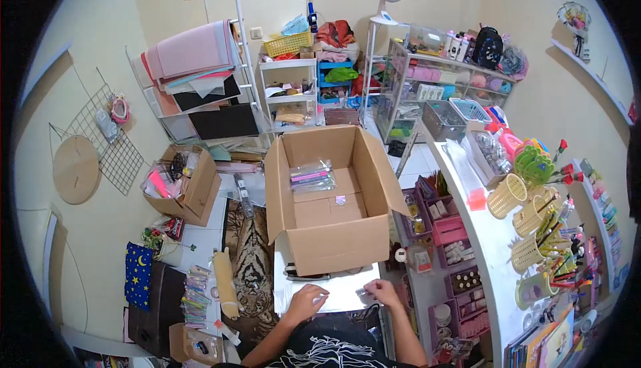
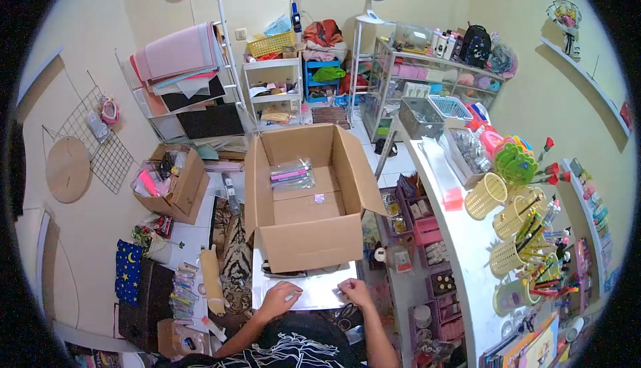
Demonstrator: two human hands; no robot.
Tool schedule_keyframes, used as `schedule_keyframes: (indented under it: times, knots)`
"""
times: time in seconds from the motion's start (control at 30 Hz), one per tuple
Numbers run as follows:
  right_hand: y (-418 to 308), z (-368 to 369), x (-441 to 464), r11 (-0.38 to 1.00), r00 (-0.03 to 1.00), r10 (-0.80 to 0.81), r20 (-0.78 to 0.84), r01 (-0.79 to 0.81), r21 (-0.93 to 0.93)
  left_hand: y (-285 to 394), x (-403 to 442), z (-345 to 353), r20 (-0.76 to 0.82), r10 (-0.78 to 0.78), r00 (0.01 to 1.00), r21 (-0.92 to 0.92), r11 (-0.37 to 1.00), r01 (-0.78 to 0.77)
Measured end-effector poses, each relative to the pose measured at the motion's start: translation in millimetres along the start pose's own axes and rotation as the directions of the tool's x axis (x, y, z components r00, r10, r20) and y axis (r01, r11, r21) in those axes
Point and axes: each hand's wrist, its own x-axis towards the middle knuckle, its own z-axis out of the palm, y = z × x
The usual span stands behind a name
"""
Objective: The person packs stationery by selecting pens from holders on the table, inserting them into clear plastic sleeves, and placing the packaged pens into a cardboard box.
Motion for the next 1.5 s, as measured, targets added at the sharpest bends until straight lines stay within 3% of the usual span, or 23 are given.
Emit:
schedule_keyframes:
  times: [0.07,0.1,0.17,0.23,0.37,0.47,0.57,0.77,0.9,0.97,1.0,1.03,1.07,1.17,1.3,1.37,1.5]
  knots:
    - [43.2,9.1,7.4,0.96,0.979,-0.101,-0.177,0.05,-0.275,-31.2,-11.7,25.8,0.13,0.185,0.974,0.121,0.972,-0.201]
    - [49.6,12.4,8.9,0.961,0.979,-0.099,-0.177,0.048,-0.272,-49.7,-18.9,39.6,0.225,0.132,0.965,0.188,0.966,-0.176]
    - [53.3,18.7,12.5,0.809,0.979,-0.074,-0.191,-0.052,-0.585,-43.4,-21.1,46.1,0.257,0.114,0.96,0.269,0.945,-0.184]
    - [38.6,25.1,5.7,0.77,0.976,-0.049,-0.212,-0.098,-0.63,-44.9,-23.5,54.0,0.338,0.068,0.939,0.358,0.913,-0.195]
    - [22.1,27.4,5.7,0.702,0.969,0.044,-0.242,-0.202,-0.683,-46.2,-24.6,60.7,0.328,0.059,0.943,0.414,0.888,-0.2]
    - [28.9,26.5,11.9,0.692,0.97,0.066,-0.234,-0.213,-0.689,-49.0,-26.9,61.7,0.363,0.001,0.932,0.432,0.886,-0.169]
    - [45.5,20.5,19.5,0.691,0.979,0.042,-0.2,-0.173,-0.702,-56.3,-30.6,66.2,0.326,0.064,0.943,0.383,0.903,-0.194]
    - [62.2,10.8,37.1,0.812,0.981,0.048,-0.187,-0.148,-0.565,-65.8,-34.7,73.4,0.25,0.094,0.964,0.314,0.934,-0.173]
    - [57.4,7.5,36.1,0.865,0.974,0.058,-0.218,-0.158,-0.476,-62.4,-29.9,72.5,0.135,0.052,0.99,0.208,0.975,-0.079]
    - [52.5,6.2,31.3,0.941,0.97,0.135,-0.202,-0.19,-0.281,-55.3,-30.7,67.5,0.09,0.038,0.995,0.157,0.986,-0.051]
    - [50.6,5.0,29.4,0.941,0.969,0.133,-0.207,-0.189,-0.28,-48.2,-29.5,61.4,0.088,-0.06,0.994,0.104,0.993,0.051]
    - [50.5,4.0,28.7,0.969,0.963,0.177,-0.201,-0.206,-0.133,-43.5,-26.3,56.0,0.091,-0.156,0.983,0.052,0.987,0.152]
    - [50.6,3.0,27.9,0.975,0.957,0.22,-0.188,-0.221,0.016,-38.9,-22.5,51.1,0.091,-0.151,0.984,0.05,0.988,0.147]
    - [69.0,-1.1,34.9,0.974,0.953,0.226,-0.2,-0.223,0.038,-28.5,-20.5,42.5,0.0,-0.161,0.987,-0.007,0.987,0.161]
    - [67.2,3.6,30.5,0.98,0.967,0.201,-0.159,-0.2,0.023,-26.9,-17.1,40.4,0.006,-0.2,0.98,-0.045,0.979,0.2]
    - [55.4,6.1,27.4,0.975,0.975,0.18,-0.133,-0.195,-0.11,-29.6,-15.4,44.9,-0.006,-0.16,0.987,-0.036,0.986,0.16]
    - [47.9,10.2,30.4,0.973,0.972,0.225,-0.062,-0.228,-0.046,-33.7,-15.1,52.2,0.023,-0.156,0.987,0.013,0.988,0.156]
